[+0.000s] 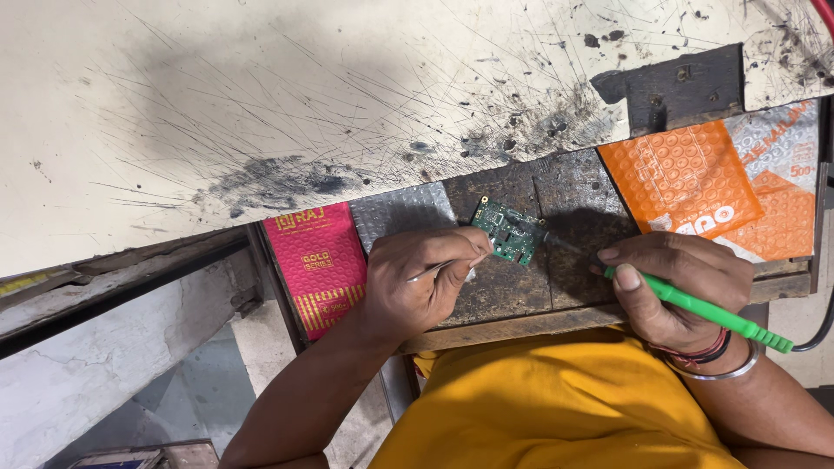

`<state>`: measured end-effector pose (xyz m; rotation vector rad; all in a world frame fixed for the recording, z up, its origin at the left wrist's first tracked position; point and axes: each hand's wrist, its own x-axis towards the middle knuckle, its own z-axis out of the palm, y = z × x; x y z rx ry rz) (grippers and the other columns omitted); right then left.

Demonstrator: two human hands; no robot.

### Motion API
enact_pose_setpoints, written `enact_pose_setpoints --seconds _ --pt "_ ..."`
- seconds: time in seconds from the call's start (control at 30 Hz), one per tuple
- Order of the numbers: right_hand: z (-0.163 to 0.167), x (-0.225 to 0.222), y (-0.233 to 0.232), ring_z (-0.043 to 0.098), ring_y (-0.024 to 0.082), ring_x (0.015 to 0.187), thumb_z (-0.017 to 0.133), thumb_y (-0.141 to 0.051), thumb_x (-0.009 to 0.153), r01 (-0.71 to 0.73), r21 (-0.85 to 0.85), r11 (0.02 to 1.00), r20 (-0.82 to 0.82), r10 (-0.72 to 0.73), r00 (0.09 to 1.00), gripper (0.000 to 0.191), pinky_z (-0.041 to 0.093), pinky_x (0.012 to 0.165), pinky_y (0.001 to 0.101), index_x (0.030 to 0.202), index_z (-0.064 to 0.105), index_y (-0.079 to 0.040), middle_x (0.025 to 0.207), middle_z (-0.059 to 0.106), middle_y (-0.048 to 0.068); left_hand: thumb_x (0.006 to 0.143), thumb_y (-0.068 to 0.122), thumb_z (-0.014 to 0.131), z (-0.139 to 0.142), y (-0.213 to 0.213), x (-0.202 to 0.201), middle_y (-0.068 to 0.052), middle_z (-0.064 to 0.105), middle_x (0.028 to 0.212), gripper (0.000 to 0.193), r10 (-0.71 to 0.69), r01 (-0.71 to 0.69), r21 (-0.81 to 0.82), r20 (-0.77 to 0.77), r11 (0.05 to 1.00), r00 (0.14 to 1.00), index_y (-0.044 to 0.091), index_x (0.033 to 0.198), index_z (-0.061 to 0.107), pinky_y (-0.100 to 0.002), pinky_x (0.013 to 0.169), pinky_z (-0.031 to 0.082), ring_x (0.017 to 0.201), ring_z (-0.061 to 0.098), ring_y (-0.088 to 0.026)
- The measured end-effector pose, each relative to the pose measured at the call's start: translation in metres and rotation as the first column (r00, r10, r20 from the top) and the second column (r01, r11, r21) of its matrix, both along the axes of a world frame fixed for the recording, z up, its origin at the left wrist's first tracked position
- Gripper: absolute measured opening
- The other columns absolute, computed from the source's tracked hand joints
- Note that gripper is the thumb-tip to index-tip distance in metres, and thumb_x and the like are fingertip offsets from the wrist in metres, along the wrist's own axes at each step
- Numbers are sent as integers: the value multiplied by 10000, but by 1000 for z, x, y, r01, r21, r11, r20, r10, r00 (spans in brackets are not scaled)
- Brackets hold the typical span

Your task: The person holds a small green circuit board with tweezers in the left hand and uses a soldering iron in the right hand to apply heat to several points on the board. The person repeatedly touches the iron to different pads and components while keeping the board steady.

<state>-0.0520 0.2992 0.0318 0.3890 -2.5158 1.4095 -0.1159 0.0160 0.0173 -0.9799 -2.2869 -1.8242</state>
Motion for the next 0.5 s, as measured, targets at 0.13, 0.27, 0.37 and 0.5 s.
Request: enact_pose_setpoints --seconds 0.13,0.27,0.37,0.5 --pt "0 0 0 754 236 718 665 -87 998 -19 -15 1000 -6 19 1000 176 601 655 291 863 633 21 811 706 152 1039 9 677 1 0 0 -94 758 1008 154 1 -1 -3 0 1000 1000 66 1091 544 -277 643 611 754 743 -133" --pt "0 0 -1 753 236 732 660 -77 1021 6 0 1000 2 -6 1000 176 601 675 293 875 634 18 845 716 163 1041 6 676 1 0 0 -93 758 1003 151 4 -4 -1 -2 1000 1000 66 1090 546 -273 634 607 743 741 -130" --pt "0 0 -1 757 240 734 661 -80 1009 -14 -12 1000 4 14 1000 178 603 670 293 864 630 18 820 707 150 1033 14 678 0 0 0 -96 760 1007 151 0 0 -4 -2 1000 1000 66 1088 547 -275 631 604 735 735 -128" --pt "0 0 -2 749 230 718 654 -73 1017 10 -15 1000 12 -10 1000 175 600 666 289 874 636 25 845 716 167 1043 21 673 0 0 0 -99 759 1012 140 2 -2 -8 -5 1000 1000 65 1090 549 -276 638 611 751 744 -133"
